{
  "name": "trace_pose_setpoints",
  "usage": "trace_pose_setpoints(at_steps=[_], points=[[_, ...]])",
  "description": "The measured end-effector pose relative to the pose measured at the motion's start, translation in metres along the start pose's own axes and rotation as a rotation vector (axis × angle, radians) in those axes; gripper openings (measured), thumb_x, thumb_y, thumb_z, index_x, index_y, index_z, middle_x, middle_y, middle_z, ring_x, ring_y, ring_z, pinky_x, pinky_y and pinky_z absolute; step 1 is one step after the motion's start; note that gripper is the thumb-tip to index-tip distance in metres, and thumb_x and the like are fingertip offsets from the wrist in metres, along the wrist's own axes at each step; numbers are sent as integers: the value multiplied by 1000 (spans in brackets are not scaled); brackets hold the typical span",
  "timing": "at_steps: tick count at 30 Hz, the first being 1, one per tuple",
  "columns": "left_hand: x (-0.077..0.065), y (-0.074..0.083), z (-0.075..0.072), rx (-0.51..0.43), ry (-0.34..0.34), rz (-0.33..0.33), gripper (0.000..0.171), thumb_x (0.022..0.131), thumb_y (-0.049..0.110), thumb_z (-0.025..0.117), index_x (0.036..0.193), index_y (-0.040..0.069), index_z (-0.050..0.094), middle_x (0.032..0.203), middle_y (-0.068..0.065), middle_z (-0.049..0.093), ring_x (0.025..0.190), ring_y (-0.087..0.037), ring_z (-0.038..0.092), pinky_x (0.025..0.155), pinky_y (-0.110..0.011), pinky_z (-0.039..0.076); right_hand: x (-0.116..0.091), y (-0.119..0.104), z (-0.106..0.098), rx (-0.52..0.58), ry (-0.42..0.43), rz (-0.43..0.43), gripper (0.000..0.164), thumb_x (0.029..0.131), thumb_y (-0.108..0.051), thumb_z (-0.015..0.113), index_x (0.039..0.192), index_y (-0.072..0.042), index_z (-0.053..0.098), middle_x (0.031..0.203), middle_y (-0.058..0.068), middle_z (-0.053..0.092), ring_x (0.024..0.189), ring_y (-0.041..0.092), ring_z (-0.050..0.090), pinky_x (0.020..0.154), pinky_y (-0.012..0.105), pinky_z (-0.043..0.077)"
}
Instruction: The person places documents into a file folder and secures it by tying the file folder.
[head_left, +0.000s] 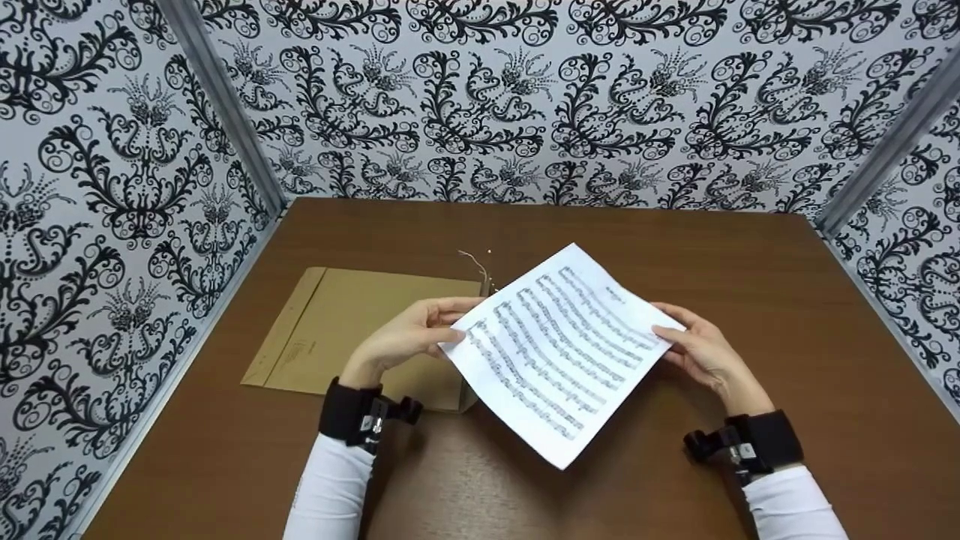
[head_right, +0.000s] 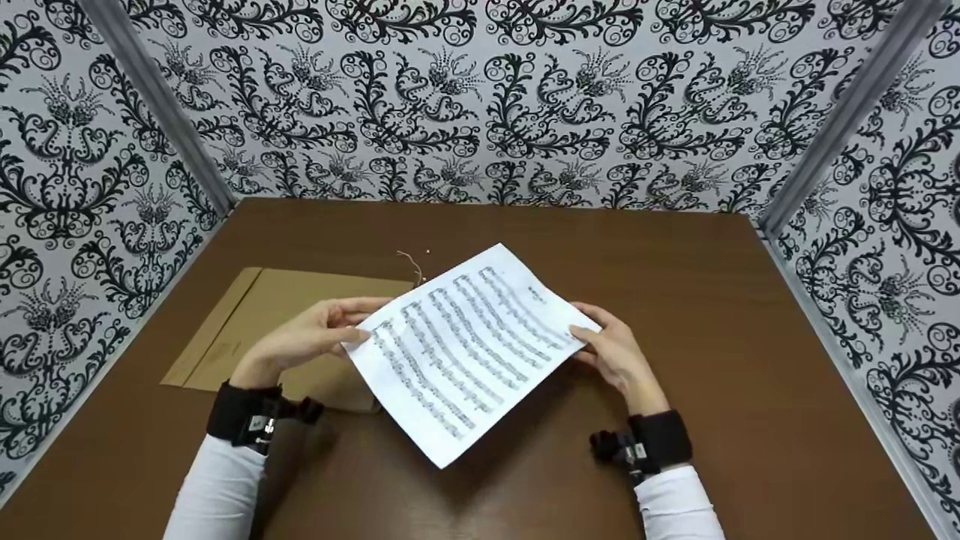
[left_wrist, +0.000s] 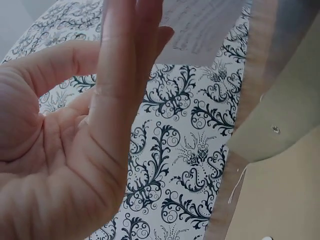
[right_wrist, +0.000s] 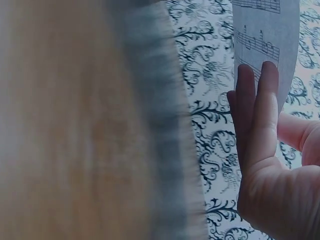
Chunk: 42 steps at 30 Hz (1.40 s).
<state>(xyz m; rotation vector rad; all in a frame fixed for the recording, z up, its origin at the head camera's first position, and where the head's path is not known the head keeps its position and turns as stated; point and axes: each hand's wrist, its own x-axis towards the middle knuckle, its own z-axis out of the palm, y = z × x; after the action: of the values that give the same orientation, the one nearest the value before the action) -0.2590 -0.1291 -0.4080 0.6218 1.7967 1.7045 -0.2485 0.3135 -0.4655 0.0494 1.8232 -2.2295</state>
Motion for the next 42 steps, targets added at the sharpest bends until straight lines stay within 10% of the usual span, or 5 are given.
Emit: trace_pose_setpoints(at_steps=[31, 42], points=[[23, -24, 23, -40, 98, -107, 44, 103, 12, 60, 143, -2, 50, 124, -18, 72, 93, -20, 78, 83, -34, 64, -20, -33, -9, 202, 220, -181, 32, 96, 2, 64, 118, -21, 66, 100, -4, 72, 78, 9, 74, 64, 21, 61], [36, -31, 36, 34, 251, -74, 36, 100, 11, 63, 132, -4, 60, 121, -26, 72, 87, -15, 76, 74, -29, 64, -15, -29, 10, 187, 230, -135, 31, 97, 3, 63, 116, -21, 63, 94, -5, 74, 75, 9, 74, 63, 21, 60]])
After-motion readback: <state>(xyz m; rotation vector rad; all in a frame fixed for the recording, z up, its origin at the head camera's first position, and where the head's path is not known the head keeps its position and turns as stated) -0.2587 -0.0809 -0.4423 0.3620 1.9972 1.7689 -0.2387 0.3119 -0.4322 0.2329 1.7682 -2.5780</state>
